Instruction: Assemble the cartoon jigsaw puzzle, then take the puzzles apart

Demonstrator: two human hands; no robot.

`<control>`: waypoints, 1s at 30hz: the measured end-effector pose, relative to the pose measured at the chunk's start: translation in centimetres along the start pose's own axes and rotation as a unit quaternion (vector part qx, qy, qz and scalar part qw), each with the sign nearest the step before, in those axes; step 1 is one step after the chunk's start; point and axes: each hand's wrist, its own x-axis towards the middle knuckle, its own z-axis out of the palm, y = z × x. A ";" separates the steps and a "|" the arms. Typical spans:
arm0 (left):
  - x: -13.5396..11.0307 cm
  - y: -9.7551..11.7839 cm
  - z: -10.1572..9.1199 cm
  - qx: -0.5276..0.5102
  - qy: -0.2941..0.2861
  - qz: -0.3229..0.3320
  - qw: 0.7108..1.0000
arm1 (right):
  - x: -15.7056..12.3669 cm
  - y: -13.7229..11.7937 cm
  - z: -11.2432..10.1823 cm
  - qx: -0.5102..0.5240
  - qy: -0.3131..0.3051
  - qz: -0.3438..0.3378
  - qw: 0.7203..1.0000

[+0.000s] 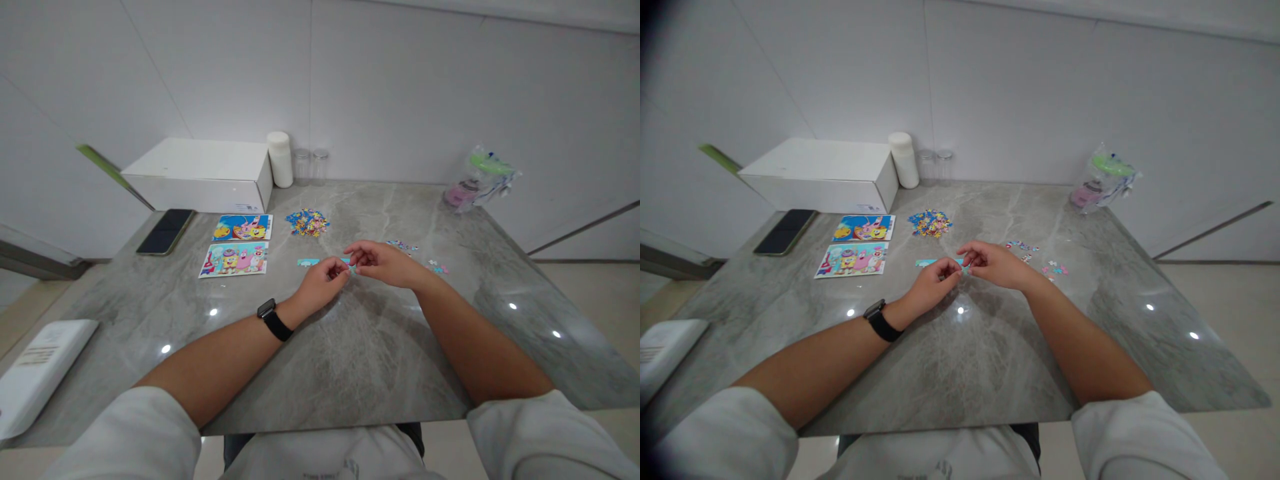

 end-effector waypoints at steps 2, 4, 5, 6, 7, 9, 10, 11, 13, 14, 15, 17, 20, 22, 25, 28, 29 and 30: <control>0.0 0.1 0.0 -0.008 0.001 -0.009 1.000 | 0.0 -0.2 0.1 0.003 0.006 -0.001 1.000; 0.0 0.1 0.0 -0.020 0.012 -0.018 1.000 | 0.1 -0.4 0.1 -0.001 0.021 -0.001 1.000; 0.0 0.2 0.0 -0.027 0.020 -0.021 0.999 | 0.1 -0.5 0.2 -0.006 0.031 0.001 0.999; 0.0 0.2 0.0 -0.034 0.028 -0.025 0.999 | 0.2 -0.6 0.3 -0.011 0.042 0.003 0.999; -0.1 0.3 0.0 -0.041 0.036 -0.029 0.998 | 0.3 -0.8 0.4 -0.016 0.052 0.006 0.998; -0.1 0.5 -0.1 -0.050 0.047 -0.031 0.997 | 0.5 -1.1 0.5 -0.023 0.066 0.012 0.997; -0.1 0.7 -0.3 -0.052 0.051 -0.030 0.997 | 0.7 -1.4 0.6 -0.025 0.072 0.013 0.997; 0.0 1.0 -0.6 -0.052 0.054 -0.026 0.997 | 0.9 -1.7 0.6 -0.025 0.077 0.013 0.997; 0.5 1.7 -1.5 -0.051 0.058 -0.013 0.997 | 1.4 -2.6 0.4 -0.025 0.091 0.004 0.995; 0.8 2.1 -2.1 -0.051 0.060 -0.004 0.997 | 1.7 -3.1 0.3 -0.028 0.100 -0.003 0.995; 1.2 2.5 -2.9 -0.054 0.069 0.011 0.996 | 2.0 -3.7 0.1 -0.034 0.109 -0.011 0.993; 2.0 3.2 -4.8 -0.068 0.122 0.044 0.989 | 2.6 -4.8 -0.2 -0.051 0.125 -0.027 0.990; 2.7 3.6 -7.9 -0.028 0.202 0.098 0.974 | 3.7 -5.9 -0.5 -0.077 0.146 -0.052 0.985; 2.8 2.9 -9.7 0.062 0.220 0.131 0.965 | 4.6 -5.9 -0.4 -0.094 0.153 -0.067 0.981; 2.7 0.6 -11.4 0.208 0.187 0.158 0.947 | 5.9 -4.6 0.3 -0.125 0.143 -0.068 0.979; 2.9 -2.0 -11.8 0.289 0.099 0.163 0.938 | 6.7 -2.5 1.3 -0.172 0.108 -0.056 0.977; 3.0 -2.6 -11.7 0.308 0.069 0.160 0.935 | 6.8 -1.9 1.6 -0.197 0.093 -0.054 0.974; 3.1 -3.1 -11.5 0.320 0.042 0.156 0.933 | 6.9 -1.2 1.8 -0.223 0.078 -0.054 0.970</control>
